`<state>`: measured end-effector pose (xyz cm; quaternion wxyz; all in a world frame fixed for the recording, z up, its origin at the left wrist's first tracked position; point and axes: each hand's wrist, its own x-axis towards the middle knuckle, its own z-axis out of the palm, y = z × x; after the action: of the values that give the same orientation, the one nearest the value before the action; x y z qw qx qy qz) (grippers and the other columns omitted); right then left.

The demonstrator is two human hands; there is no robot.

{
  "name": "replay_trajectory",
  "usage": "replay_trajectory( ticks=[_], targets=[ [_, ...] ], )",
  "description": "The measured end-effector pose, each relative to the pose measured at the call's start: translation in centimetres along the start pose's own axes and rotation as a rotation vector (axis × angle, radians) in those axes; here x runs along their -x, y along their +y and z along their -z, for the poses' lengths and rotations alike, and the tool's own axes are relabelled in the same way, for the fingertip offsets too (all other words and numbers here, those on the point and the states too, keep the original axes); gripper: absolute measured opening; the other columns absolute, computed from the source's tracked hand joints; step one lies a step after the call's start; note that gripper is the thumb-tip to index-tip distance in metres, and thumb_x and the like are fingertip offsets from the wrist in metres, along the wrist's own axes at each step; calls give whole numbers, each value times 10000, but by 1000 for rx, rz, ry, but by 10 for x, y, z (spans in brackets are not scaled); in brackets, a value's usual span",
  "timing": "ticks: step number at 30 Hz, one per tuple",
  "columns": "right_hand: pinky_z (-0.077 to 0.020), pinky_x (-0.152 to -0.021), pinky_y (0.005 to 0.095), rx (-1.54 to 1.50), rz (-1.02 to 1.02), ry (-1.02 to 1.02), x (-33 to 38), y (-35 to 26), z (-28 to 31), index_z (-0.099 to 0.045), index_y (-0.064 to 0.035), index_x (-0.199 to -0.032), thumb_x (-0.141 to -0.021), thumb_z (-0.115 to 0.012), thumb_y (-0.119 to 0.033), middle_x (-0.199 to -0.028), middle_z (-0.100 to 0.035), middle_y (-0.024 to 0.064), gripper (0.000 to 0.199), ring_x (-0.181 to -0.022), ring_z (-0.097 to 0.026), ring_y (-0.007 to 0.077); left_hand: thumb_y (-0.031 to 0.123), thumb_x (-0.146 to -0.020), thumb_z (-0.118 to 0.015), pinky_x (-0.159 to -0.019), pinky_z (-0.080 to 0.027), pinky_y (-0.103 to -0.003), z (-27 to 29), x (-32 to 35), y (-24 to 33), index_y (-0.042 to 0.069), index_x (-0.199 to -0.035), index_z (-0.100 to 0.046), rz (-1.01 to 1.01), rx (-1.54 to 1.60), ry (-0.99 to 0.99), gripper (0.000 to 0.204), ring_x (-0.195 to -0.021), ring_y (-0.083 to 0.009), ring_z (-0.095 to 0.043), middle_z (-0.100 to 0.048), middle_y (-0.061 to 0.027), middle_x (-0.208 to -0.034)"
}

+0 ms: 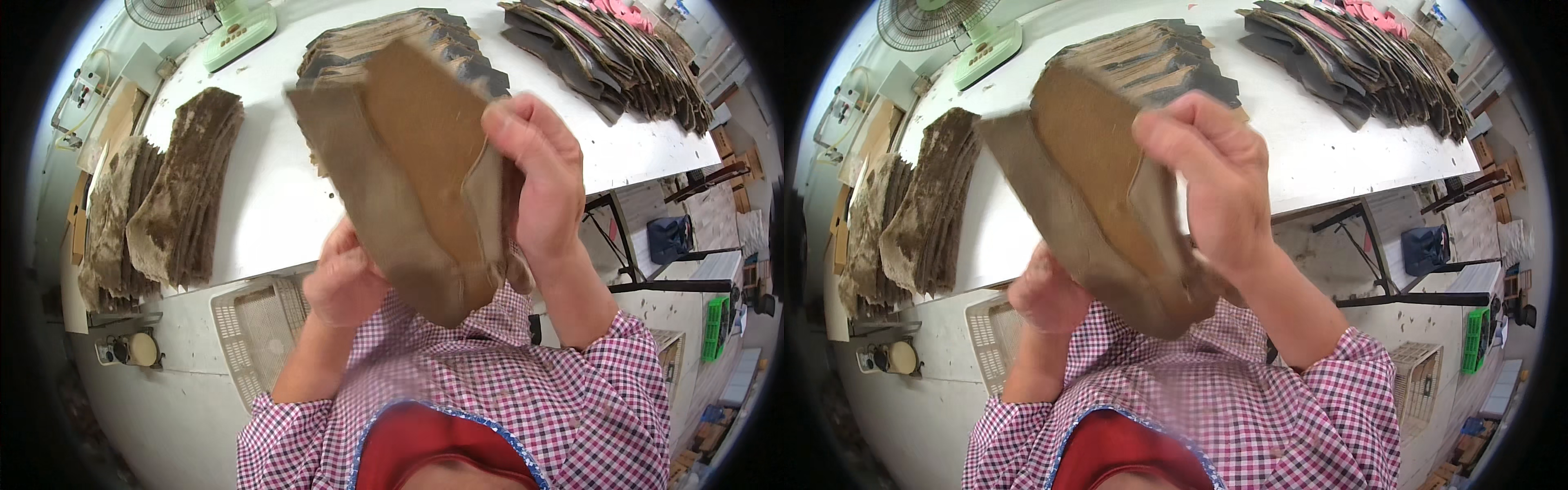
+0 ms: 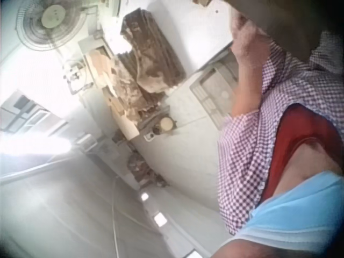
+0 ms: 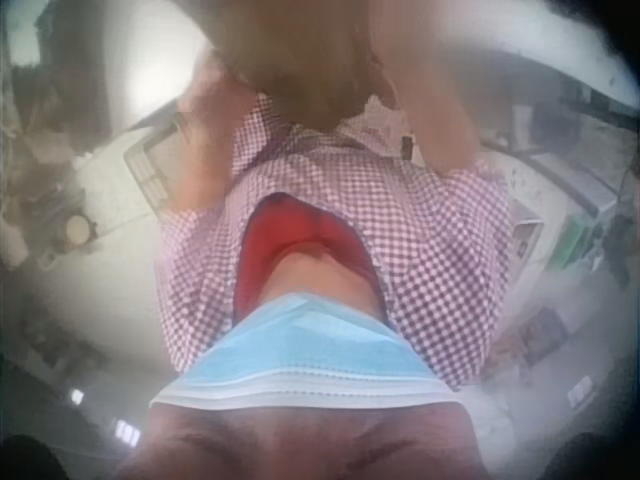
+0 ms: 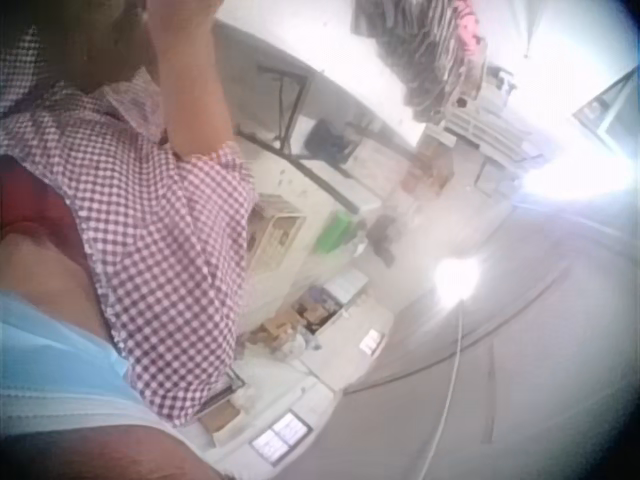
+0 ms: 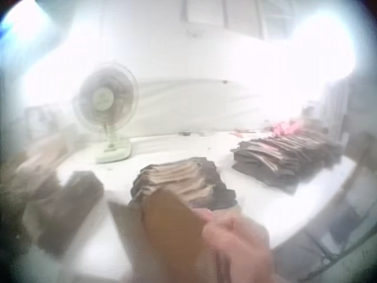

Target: The person repeatedly picks up individual fabric pieces from a stack on a white table, unfolds them to inspect the seams and texture, and then places them back down. The task involves handling multiple similar pieces one by one.

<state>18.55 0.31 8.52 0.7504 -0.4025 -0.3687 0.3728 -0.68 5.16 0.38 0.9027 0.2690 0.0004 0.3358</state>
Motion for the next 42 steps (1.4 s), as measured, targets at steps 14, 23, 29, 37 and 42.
replay_trajectory(
  ticks=[14,23,29,37,42],
  targets=[
    [-444,-876,270,7,-551,-63,-12,65,42,-587,-22,-1180,-1012,-433,-342,-1062,-648,57,392,-982,-575,149,78,-768,-719,-988,-428,-389,-2,28,-8,-32,-1349,-440,363,-387,220,654,-1179,-256,-523,-545,-135,-1289],
    [-503,-861,275,-307,-854,-305,23,69,63,-575,-6,-1230,-987,-516,-307,-1109,-653,66,392,-977,-618,132,-57,-689,-620,-902,-495,-405,-24,33,16,-47,-1249,-521,121,-269,348,569,-1082,-292,-594,-610,-157,-1182],
    [-493,-691,235,313,-239,-157,0,41,58,-647,18,-1009,-951,-575,-150,-839,-650,12,192,-779,-580,77,-65,-693,-586,-887,-505,-419,-39,32,15,-42,-1246,-521,82,-256,381,557,-1034,-299,-609,-613,-158,-1157],
    [-474,-702,281,424,-253,-194,13,111,50,-642,46,-951,-935,-587,-175,-786,-639,71,229,-756,-554,105,-64,-653,-474,-967,-480,-462,-41,23,1,-81,-1320,-409,67,-349,401,670,-1137,-367,-561,-548,-217,-1245],
    [-491,-729,297,760,0,-65,-2,75,56,-634,24,-1028,-926,-590,-160,-892,-655,118,215,-786,-610,182,-57,-775,-524,-859,-513,-395,-29,21,7,-34,-1239,-490,12,-316,334,466,-1061,-266,-590,-583,-137,-1169]
  ],
)
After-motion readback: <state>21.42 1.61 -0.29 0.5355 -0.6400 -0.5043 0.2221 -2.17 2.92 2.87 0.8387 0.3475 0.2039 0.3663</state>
